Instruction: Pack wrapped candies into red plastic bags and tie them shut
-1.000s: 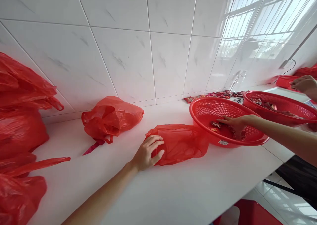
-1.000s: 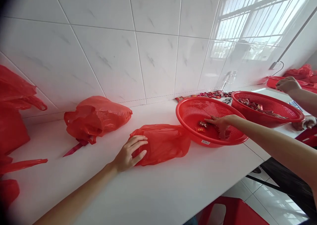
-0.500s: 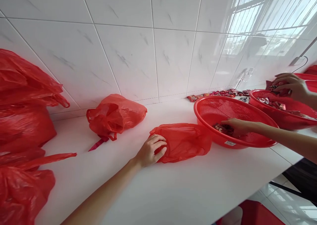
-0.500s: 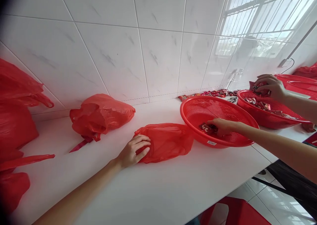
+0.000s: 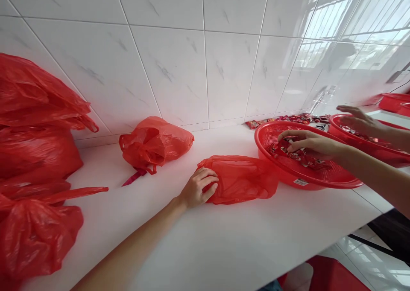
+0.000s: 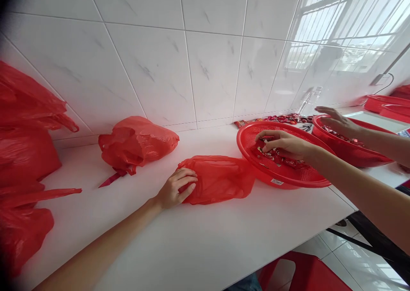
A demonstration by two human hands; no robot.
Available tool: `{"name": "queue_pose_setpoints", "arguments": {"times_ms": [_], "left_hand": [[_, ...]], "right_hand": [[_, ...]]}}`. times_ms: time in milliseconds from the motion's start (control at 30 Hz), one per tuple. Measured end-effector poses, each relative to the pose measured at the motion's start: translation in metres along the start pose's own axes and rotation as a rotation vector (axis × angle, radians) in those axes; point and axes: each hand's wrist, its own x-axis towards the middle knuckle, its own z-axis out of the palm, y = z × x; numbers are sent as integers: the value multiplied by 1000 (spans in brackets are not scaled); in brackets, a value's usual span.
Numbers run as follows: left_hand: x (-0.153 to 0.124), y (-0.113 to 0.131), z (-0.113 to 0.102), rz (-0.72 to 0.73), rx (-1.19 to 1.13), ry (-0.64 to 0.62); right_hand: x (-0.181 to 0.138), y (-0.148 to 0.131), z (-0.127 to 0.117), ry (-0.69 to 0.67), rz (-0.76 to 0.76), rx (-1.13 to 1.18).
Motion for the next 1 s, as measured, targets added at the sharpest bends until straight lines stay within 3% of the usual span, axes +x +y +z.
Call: {"name": "queue_pose_setpoints", "arguments": {"times_ms": [67,200,333,433,600,800,1000], "left_hand": [[0,0,1,-22,3,-26],[-1,3,0,-31,11,-64],[-2,7,-2,13,24,-38],[-2,9,-3,33,27,-5],[-2,8,-1,54,39,5],[-2,8,-1,-54,100,-21],[-3,6,2,-90,148,42]], "right_hand": [[-2,-17,15,29,-80,61],[8,-34,55,-122,-213,17],[30,-27,101,-192,-343,-330],[43,-21,123,-246,-404,-488],[50,-21,129,-244,-468,-515],[49,-25,131,-290,-444,-536],[50,-19,130,-269,-419,-642]]}}
